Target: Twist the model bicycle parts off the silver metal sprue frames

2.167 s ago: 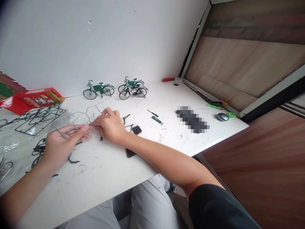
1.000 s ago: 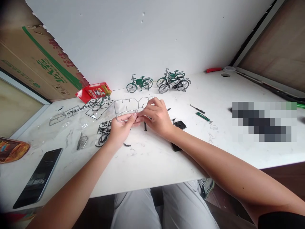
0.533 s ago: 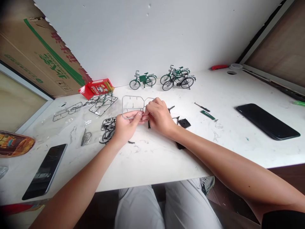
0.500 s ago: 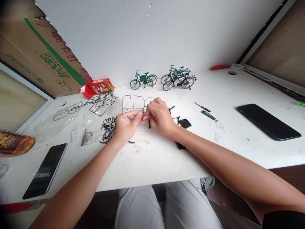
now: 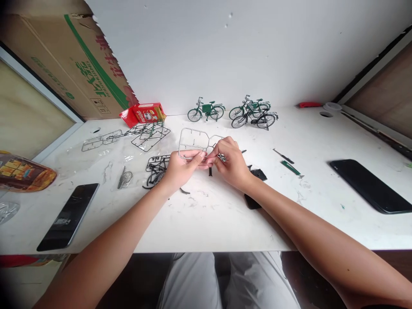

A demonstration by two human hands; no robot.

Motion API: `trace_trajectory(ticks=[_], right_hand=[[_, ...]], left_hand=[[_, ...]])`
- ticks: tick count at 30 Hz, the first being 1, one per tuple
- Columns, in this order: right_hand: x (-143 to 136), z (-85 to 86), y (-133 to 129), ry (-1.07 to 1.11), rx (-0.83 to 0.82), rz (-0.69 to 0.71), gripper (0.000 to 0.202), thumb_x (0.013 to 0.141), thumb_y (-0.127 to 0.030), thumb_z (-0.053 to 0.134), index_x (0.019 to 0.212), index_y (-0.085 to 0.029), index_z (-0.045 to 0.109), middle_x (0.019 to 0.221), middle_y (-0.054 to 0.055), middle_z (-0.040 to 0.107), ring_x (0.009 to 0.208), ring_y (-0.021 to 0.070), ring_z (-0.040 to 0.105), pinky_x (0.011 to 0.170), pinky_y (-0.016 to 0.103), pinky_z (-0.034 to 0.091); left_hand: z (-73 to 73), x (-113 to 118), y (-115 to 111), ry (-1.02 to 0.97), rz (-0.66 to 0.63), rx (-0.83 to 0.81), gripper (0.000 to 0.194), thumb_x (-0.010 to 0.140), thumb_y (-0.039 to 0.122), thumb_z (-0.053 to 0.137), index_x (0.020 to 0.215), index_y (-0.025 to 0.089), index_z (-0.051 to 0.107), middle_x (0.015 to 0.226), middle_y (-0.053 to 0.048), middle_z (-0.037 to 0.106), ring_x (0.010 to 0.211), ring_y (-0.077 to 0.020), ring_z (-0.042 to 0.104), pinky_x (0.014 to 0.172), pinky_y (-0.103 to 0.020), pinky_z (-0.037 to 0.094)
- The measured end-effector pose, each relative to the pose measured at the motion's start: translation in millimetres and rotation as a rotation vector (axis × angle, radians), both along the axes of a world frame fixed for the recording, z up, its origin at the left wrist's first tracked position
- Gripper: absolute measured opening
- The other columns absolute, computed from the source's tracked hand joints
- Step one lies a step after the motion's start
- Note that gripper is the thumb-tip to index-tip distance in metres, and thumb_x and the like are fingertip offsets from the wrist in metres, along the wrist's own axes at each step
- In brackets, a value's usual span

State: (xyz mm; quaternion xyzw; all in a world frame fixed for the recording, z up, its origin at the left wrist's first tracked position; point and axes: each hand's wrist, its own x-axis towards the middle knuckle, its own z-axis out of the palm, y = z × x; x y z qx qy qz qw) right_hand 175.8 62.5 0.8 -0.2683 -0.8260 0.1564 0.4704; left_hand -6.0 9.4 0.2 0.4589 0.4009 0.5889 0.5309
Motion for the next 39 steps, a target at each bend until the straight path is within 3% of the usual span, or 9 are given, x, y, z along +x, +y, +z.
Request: trace_trajectory(ticks=[4,7,21,28,34,39], right_hand=[[6.6,5.4,5.2,-0.089,0.095,0.022,0.006,0.096,-0.030,0.078,0.091,-0.029,0.080,0.081,0.005,0.075,0.097,0.0298,0.060,0.090,0.051,0.048],[8.7,8.0,5.5,-0.098,0.147,0.036,0.013,0.098,-0.043,0.077,0.102,-0.034,0.086,0.090,0.007,0.079,0.101,0.0312,0.062,0.094,0.055,0.048],[4.4,1.6,4.3,-0.035,0.075,0.012,0.030,0.085,-0.058,0.085,0.098,-0.031,0.086,0.086,0.007,0.077,0.103,0.0312,0.060,0.093,0.050,0.051],[1.6,-0.2,3.0,-0.090,0.138,-0.085,0.015,0.100,-0.030,0.073,0.089,-0.029,0.084,0.078,0.007,0.072,0.099,0.0304,0.057,0.088,0.050,0.048],[-2.5,-4.8,-0.2,-0.252,0.290,-0.172,0.021,0.101,-0.019,0.066,0.085,-0.026,0.077,0.075,0.005,0.070,0.100,0.0296,0.056,0.083,0.046,0.039],[-5.9,-4.3,-5.1,-0.179,0.231,-0.125,0.030,0.093,-0.004,0.056,0.078,-0.025,0.071,0.071,0.004,0.066,0.085,0.0250,0.049,0.078,0.043,0.042]], left_hand=[[0.4,-1.2,2.8,0.007,0.061,-0.010,0.043,0.080,0.054,0.090,0.094,0.013,0.083,0.092,-0.010,0.085,0.088,-0.0252,0.083,0.097,-0.046,0.069],[1.7,-2.0,4.2,-0.042,0.105,-0.033,0.043,0.078,0.052,0.092,0.095,0.014,0.083,0.094,-0.011,0.085,0.089,-0.0272,0.084,0.097,-0.047,0.068],[-1.6,0.6,2.3,0.044,0.139,0.032,0.048,0.078,0.053,0.092,0.100,0.012,0.083,0.097,-0.014,0.085,0.087,-0.0280,0.083,0.087,-0.042,0.070],[-5.3,0.4,0.7,0.041,0.079,0.010,0.059,0.070,0.055,0.097,0.107,0.010,0.083,0.100,-0.015,0.085,0.091,-0.0302,0.083,0.091,-0.047,0.070],[-8.5,0.3,0.8,0.029,0.090,0.033,0.050,0.073,0.048,0.097,0.104,0.011,0.084,0.099,-0.012,0.086,0.089,-0.0285,0.084,0.095,-0.048,0.069],[-8.5,1.1,1.2,0.010,0.096,0.022,0.047,0.071,0.047,0.098,0.100,0.012,0.085,0.096,-0.011,0.086,0.084,-0.0269,0.084,0.093,-0.047,0.069]])
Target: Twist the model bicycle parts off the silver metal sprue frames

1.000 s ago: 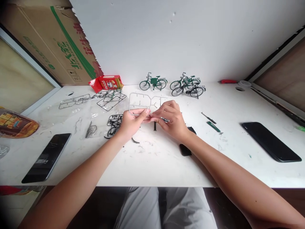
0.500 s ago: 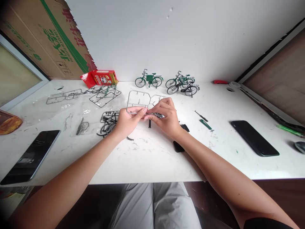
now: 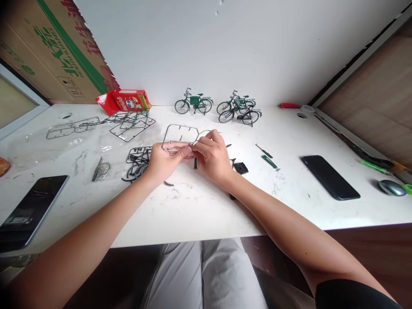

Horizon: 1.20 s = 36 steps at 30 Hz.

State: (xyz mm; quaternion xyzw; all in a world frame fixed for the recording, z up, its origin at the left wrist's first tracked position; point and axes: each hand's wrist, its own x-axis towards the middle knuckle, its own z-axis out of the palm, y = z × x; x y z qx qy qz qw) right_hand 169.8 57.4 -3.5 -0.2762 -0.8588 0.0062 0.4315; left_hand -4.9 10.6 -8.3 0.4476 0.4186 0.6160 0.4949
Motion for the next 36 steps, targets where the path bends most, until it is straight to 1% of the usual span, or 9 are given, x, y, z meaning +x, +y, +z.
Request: trace_trajectory(ticks=[2,5,10,16,23,27,31,33,36], right_hand=[[-0.6,-0.1,-1.9,0.052,-0.025,0.021,0.030,0.087,-0.001,0.055,0.076,-0.025,0.068,0.068,0.002,0.063,0.083,0.0245,0.049,0.078,0.043,0.043],[-1.0,-0.8,-4.6,0.119,-0.027,0.030,0.030,0.080,0.001,0.053,0.074,-0.025,0.066,0.066,0.002,0.060,0.087,0.0257,0.052,0.078,0.043,0.043],[-2.2,-1.8,-8.0,0.193,-0.033,0.044,0.030,0.077,0.002,0.052,0.074,-0.025,0.065,0.067,0.001,0.060,0.088,0.0254,0.054,0.079,0.043,0.043],[-2.2,0.5,-10.9,0.201,-0.066,0.033,0.026,0.082,-0.002,0.054,0.074,-0.025,0.064,0.067,0.001,0.059,0.087,0.0255,0.056,0.080,0.044,0.041],[-0.9,-3.6,-10.6,0.187,-0.018,0.024,0.028,0.083,-0.002,0.054,0.073,-0.025,0.066,0.066,0.001,0.059,0.089,0.0253,0.056,0.082,0.044,0.037],[-0.8,-5.1,-6.6,0.186,0.023,-0.023,0.028,0.091,-0.006,0.058,0.080,-0.027,0.074,0.067,0.001,0.062,0.093,0.0267,0.059,0.083,0.045,0.039],[1.8,1.2,-3.7,0.212,0.021,-0.053,0.015,0.096,-0.018,0.071,0.095,-0.030,0.079,0.076,0.002,0.071,0.102,0.0301,0.062,0.087,0.049,0.044],[4.0,5.4,-2.7,0.199,0.019,-0.055,0.014,0.098,-0.020,0.070,0.097,-0.030,0.080,0.082,0.002,0.075,0.105,0.0304,0.063,0.091,0.050,0.045],[7.1,9.0,0.0,0.140,0.043,-0.018,0.018,0.102,-0.022,0.066,0.099,-0.032,0.081,0.089,0.002,0.077,0.108,0.0297,0.063,0.095,0.051,0.046]], left_hand=[[1.8,1.1,-1.5,-0.001,-0.007,-0.017,0.047,0.073,0.049,0.097,0.099,0.012,0.085,0.092,-0.012,0.085,0.083,-0.0270,0.084,0.091,-0.046,0.070],[5.5,3.8,-4.5,-0.008,0.008,-0.038,0.046,0.074,0.049,0.096,0.097,0.011,0.084,0.088,-0.012,0.085,0.081,-0.0262,0.083,0.087,-0.044,0.070],[8.3,6.5,-7.2,-0.030,0.036,-0.062,0.047,0.073,0.049,0.098,0.096,0.010,0.084,0.087,-0.012,0.084,0.080,-0.0255,0.083,0.086,-0.043,0.069],[11.7,7.7,-9.1,-0.097,0.004,-0.118,0.050,0.068,0.051,0.100,0.093,0.011,0.084,0.089,-0.012,0.084,0.080,-0.0248,0.082,0.088,-0.043,0.068],[16.9,8.5,-10.8,-0.182,-0.038,-0.201,0.048,0.061,0.047,0.104,0.085,0.012,0.083,0.083,-0.010,0.083,0.078,-0.0225,0.080,0.087,-0.042,0.067],[13.9,6.1,-9.1,-0.183,-0.028,-0.184,0.045,0.069,0.047,0.101,0.091,0.012,0.083,0.088,-0.011,0.083,0.083,-0.0230,0.082,0.091,-0.041,0.066],[10.5,2.5,-6.4,-0.154,-0.054,-0.172,0.046,0.077,0.051,0.095,0.100,0.013,0.083,0.096,-0.012,0.085,0.087,-0.0223,0.083,0.090,-0.037,0.064],[10.8,1.3,-5.9,-0.150,-0.063,-0.171,0.047,0.078,0.052,0.094,0.101,0.013,0.082,0.097,-0.013,0.085,0.089,-0.0229,0.083,0.090,-0.037,0.064],[12.7,0.9,-6.7,-0.156,-0.051,-0.184,0.047,0.077,0.052,0.095,0.100,0.013,0.081,0.095,-0.013,0.084,0.090,-0.0238,0.083,0.090,-0.037,0.064]])
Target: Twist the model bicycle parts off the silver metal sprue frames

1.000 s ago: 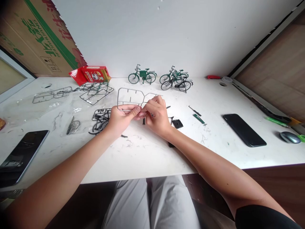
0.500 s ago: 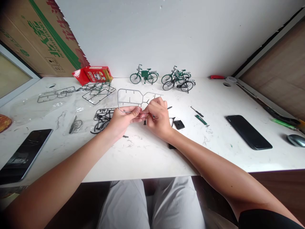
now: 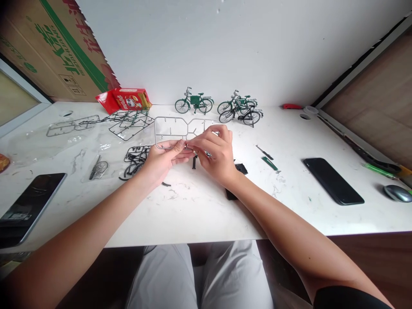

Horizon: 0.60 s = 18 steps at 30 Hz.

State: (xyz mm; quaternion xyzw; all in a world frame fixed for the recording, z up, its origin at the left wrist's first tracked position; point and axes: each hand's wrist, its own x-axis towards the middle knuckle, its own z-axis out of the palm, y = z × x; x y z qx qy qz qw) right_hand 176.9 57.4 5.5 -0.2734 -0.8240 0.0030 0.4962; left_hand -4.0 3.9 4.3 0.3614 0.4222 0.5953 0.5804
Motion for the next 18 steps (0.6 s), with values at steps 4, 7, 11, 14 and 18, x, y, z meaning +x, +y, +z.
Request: trace_trajectory(ticks=[4,7,11,14,18], right_hand=[[3.0,-0.4,4.3,-0.067,0.003,0.053,0.016,0.101,-0.040,0.074,0.114,-0.036,0.083,0.097,0.004,0.078,0.113,0.0322,0.059,0.098,0.053,0.045],[3.6,-1.1,4.6,-0.110,-0.035,0.055,0.028,0.095,-0.055,0.078,0.115,-0.036,0.083,0.101,0.005,0.077,0.117,0.0355,0.056,0.102,0.056,0.042],[2.3,0.3,1.5,-0.159,-0.087,0.036,0.030,0.096,-0.058,0.075,0.108,-0.032,0.083,0.098,0.007,0.075,0.120,0.0369,0.055,0.101,0.056,0.039],[1.7,2.6,-0.6,-0.200,-0.110,0.029,0.029,0.098,-0.056,0.074,0.104,-0.029,0.082,0.097,0.007,0.074,0.121,0.0369,0.054,0.100,0.054,0.038],[2.2,3.4,-0.5,-0.215,-0.115,0.021,0.027,0.101,-0.052,0.071,0.102,-0.027,0.081,0.097,0.007,0.073,0.118,0.0359,0.054,0.099,0.053,0.037]], left_hand=[[1.4,1.0,-1.1,-0.019,0.043,0.008,0.046,0.076,0.049,0.096,0.101,0.014,0.081,0.095,-0.010,0.084,0.086,-0.0206,0.082,0.086,-0.035,0.065],[1.2,1.4,-1.2,-0.007,0.079,0.021,0.047,0.074,0.047,0.098,0.104,0.014,0.081,0.098,-0.010,0.083,0.089,-0.0207,0.081,0.085,-0.034,0.066],[-0.4,1.0,-1.6,0.072,0.103,0.025,0.054,0.073,0.049,0.098,0.112,0.015,0.081,0.101,-0.011,0.084,0.087,-0.0206,0.081,0.083,-0.035,0.067],[-1.9,0.4,-2.5,0.139,0.109,0.041,0.058,0.074,0.052,0.096,0.116,0.016,0.081,0.104,-0.012,0.084,0.085,-0.0206,0.081,0.083,-0.037,0.069],[-2.9,-0.9,-2.6,0.199,0.087,0.071,0.059,0.076,0.054,0.094,0.118,0.016,0.081,0.102,-0.012,0.085,0.087,-0.0231,0.081,0.084,-0.039,0.070]])
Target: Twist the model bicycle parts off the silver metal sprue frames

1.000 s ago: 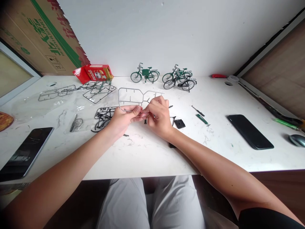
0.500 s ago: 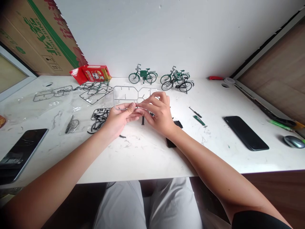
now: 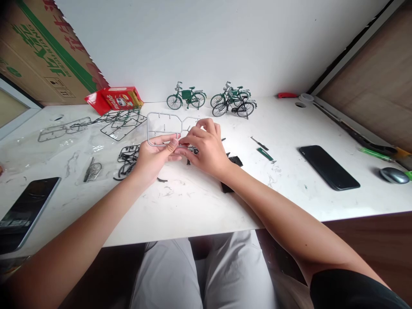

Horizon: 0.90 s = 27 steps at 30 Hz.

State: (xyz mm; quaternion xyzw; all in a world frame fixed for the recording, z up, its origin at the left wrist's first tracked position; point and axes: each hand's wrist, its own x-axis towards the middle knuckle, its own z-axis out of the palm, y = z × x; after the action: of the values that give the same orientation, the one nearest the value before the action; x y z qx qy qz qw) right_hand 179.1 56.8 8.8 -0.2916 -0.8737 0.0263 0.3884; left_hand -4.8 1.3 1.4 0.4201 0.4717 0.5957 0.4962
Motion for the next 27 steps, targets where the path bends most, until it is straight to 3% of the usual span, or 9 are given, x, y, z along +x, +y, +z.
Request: trace_trajectory(ticks=[5,11,16,20,27], right_hand=[[-0.1,-6.0,2.0,0.031,-0.037,0.008,0.023,0.104,-0.046,0.068,0.101,-0.026,0.079,0.096,0.006,0.074,0.118,0.0350,0.053,0.099,0.054,0.039],[-0.9,-7.6,1.6,0.133,-0.110,0.032,0.024,0.107,-0.042,0.062,0.102,-0.027,0.080,0.092,0.006,0.074,0.115,0.0326,0.054,0.101,0.053,0.042],[0.3,-5.2,2.8,0.212,-0.185,0.062,0.039,0.110,-0.051,0.053,0.098,-0.026,0.081,0.087,0.006,0.075,0.103,0.0289,0.058,0.103,0.052,0.044],[0.2,-9.3,3.5,0.221,-0.271,0.133,0.047,0.111,-0.056,0.045,0.101,-0.025,0.078,0.094,0.008,0.076,0.106,0.0284,0.059,0.100,0.050,0.047],[0.1,-13.5,5.2,0.246,-0.314,0.172,0.046,0.111,-0.057,0.048,0.101,-0.024,0.079,0.092,0.009,0.075,0.107,0.0289,0.058,0.098,0.049,0.049]], left_hand=[[1.5,-1.6,0.8,0.045,-0.049,-0.016,0.063,0.078,0.056,0.093,0.123,0.014,0.079,0.096,-0.013,0.085,0.083,-0.0251,0.083,0.078,-0.037,0.070],[3.8,-0.4,-3.5,0.175,-0.022,0.019,0.072,0.081,0.061,0.088,0.134,0.014,0.074,0.099,-0.014,0.085,0.081,-0.0277,0.084,0.068,-0.033,0.066],[1.8,-0.5,-3.1,0.189,0.029,0.101,0.056,0.073,0.046,0.098,0.116,0.014,0.081,0.110,-0.015,0.084,0.099,-0.0307,0.083,0.085,-0.038,0.067],[1.2,-1.3,-0.7,0.207,0.051,0.159,0.044,0.073,0.039,0.098,0.106,0.014,0.081,0.114,-0.016,0.083,0.108,-0.0300,0.081,0.101,-0.043,0.064],[1.7,-1.7,-2.0,0.237,0.063,0.169,0.040,0.078,0.033,0.094,0.110,0.013,0.080,0.109,-0.015,0.084,0.100,-0.0267,0.082,0.099,-0.039,0.064]])
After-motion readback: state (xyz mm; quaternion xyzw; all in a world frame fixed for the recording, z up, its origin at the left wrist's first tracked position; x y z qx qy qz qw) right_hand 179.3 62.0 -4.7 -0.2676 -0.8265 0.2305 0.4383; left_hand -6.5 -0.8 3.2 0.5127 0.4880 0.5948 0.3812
